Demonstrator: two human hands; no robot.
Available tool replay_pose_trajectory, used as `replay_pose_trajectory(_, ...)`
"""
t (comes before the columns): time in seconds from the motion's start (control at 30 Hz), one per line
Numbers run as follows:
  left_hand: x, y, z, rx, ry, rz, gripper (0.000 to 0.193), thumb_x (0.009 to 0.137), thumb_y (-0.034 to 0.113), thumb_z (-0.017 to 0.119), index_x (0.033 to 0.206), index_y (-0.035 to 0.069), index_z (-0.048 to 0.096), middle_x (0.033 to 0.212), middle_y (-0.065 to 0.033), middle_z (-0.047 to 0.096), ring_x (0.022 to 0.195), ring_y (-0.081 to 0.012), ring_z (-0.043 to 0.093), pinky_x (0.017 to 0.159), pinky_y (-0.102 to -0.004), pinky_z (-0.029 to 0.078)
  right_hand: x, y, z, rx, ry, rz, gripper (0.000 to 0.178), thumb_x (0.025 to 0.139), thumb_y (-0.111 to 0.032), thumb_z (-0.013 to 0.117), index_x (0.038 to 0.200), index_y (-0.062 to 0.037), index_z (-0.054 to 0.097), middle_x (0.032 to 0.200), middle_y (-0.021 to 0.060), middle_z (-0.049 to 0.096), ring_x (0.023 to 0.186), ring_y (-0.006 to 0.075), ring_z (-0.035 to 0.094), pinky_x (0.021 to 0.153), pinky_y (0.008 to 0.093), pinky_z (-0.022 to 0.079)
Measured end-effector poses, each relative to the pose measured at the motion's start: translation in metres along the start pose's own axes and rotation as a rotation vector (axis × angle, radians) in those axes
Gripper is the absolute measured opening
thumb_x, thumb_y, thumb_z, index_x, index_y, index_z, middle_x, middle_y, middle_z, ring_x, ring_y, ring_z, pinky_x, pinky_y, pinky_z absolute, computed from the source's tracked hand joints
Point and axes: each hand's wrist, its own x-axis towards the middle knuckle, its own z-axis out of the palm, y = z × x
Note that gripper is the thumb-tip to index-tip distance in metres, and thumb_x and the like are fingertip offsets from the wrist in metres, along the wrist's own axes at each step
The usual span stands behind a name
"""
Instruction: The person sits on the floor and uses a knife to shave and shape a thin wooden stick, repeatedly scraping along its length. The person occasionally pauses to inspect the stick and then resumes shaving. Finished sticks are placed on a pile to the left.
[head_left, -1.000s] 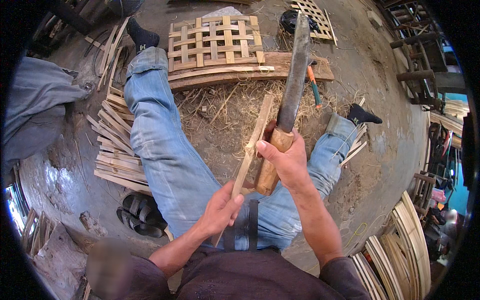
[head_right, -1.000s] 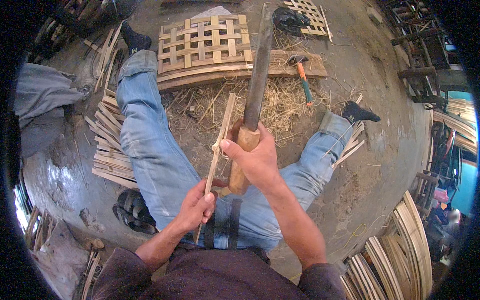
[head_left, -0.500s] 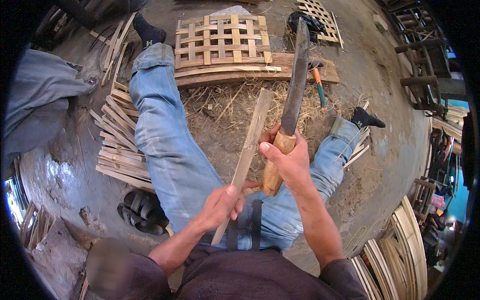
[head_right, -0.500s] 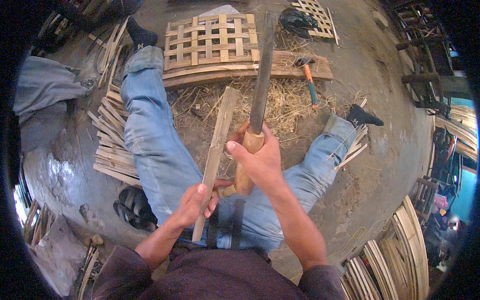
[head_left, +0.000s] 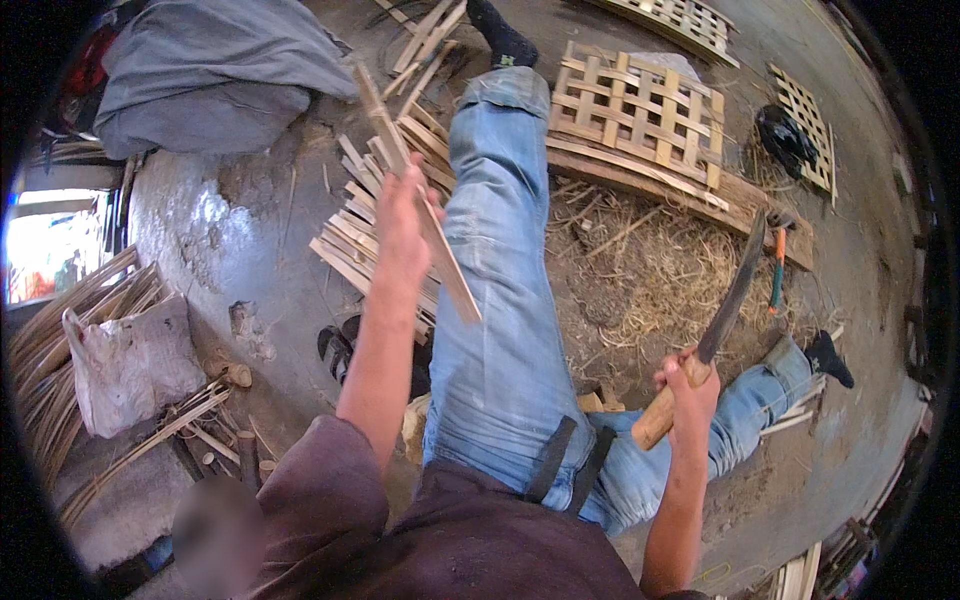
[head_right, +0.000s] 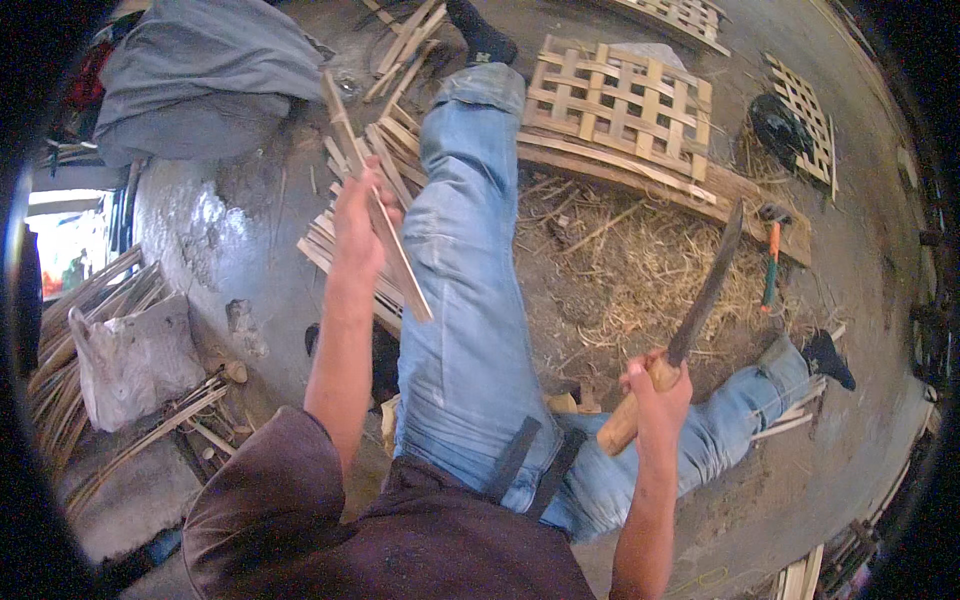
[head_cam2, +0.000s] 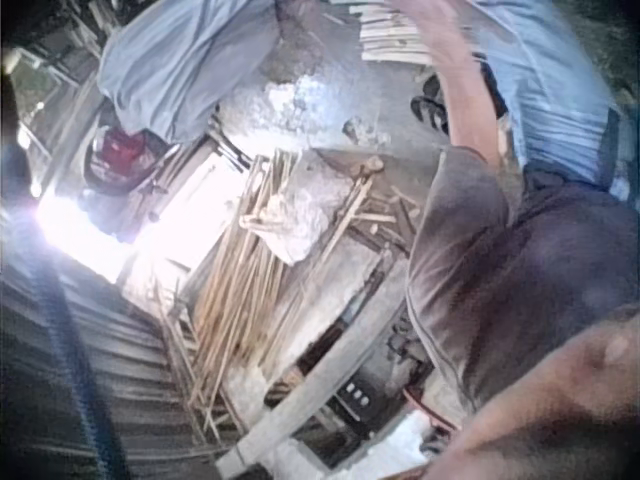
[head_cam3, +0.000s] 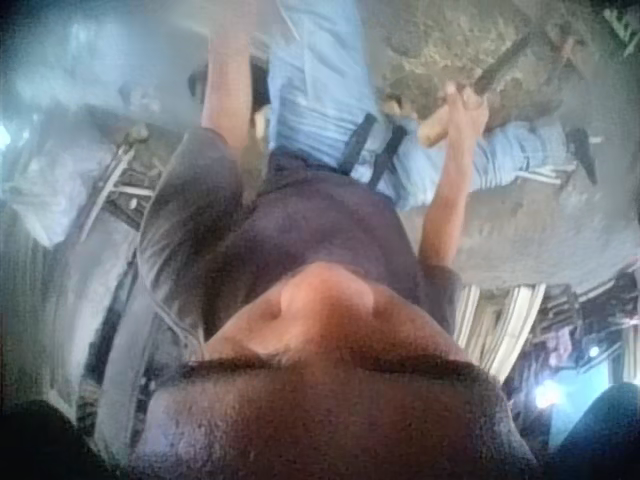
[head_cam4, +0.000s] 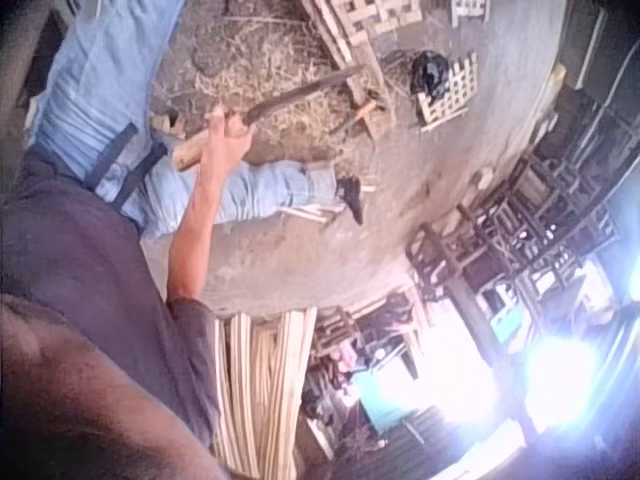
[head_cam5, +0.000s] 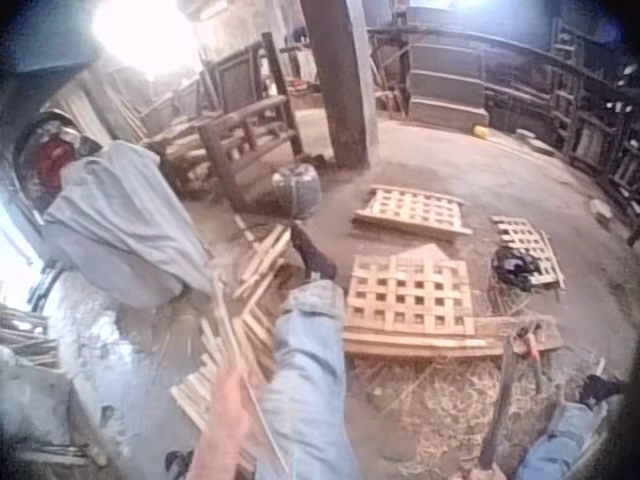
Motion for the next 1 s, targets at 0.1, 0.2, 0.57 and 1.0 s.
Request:
replay_pose_trajectory(0.1, 0.099, 0.006, -0.095, 0.452, 0.223, 0.183, 0.045, 0.092, 0.024, 0.059, 0.129, 0.0, 0.049, 0.112, -0.0136, 0.056, 0.097, -0.0216, 0.057, 0.083, -0.0367, 0.049, -0.012, 0.012, 0.002, 0.013, -0.009, 0.066, 0.03, 0.083, -0.003, 0.068, 0.106, -0.0042, 0.05, 0.084, 0.0053, 0.06, 0.067, 0.0152, 0.062, 0.059, 0.0284, 0.049)
replay_pose_trajectory(0.2, 0.152, -0.04, -0.182, 1.268, 0.822, 0.237, 0.055, 0.089, 0.025, 0.061, 0.135, 0.0, 0.046, 0.132, -0.0288, 0.05, 0.122, -0.0363, 0.05, 0.106, -0.0428, 0.036, -0.015, 0.032, -0.005, 0.033, -0.029, 0.115, 0.028, 0.084, -0.004, 0.067, 0.105, -0.0052, 0.048, 0.083, 0.0056, 0.058, 0.067, 0.015, 0.06, 0.059, 0.0281, 0.049)
replay_pose_trajectory(0.57, 0.108, -0.141, -0.176, 1.17, 0.469, 0.326, 0.022, 0.084, 0.021, 0.064, 0.104, 0.011, 0.067, 0.095, -0.0114, 0.07, 0.09, -0.0275, 0.067, 0.08, -0.0384, 0.051, -0.017, 0.04, -0.013, 0.073, 0.058, 0.147, 0.031, 0.085, -0.001, 0.066, 0.11, -0.0031, 0.048, 0.086, 0.007, 0.058, 0.066, 0.0163, 0.06, 0.059, 0.029, 0.049)
replay_pose_trajectory(1.0, 0.124, -0.16, -0.222, 1.086, 0.8, 0.429, 0.046, 0.088, 0.023, 0.059, 0.128, 0.002, 0.053, 0.109, -0.0209, 0.062, 0.112, -0.0352, 0.056, 0.095, -0.0422, 0.045, -0.024, 0.041, 0.001, 0.064, 0.032, 0.141, 0.026, 0.085, -0.002, 0.064, 0.106, -0.0058, 0.049, 0.083, 0.0054, 0.058, 0.067, 0.0154, 0.06, 0.06, 0.0275, 0.049)
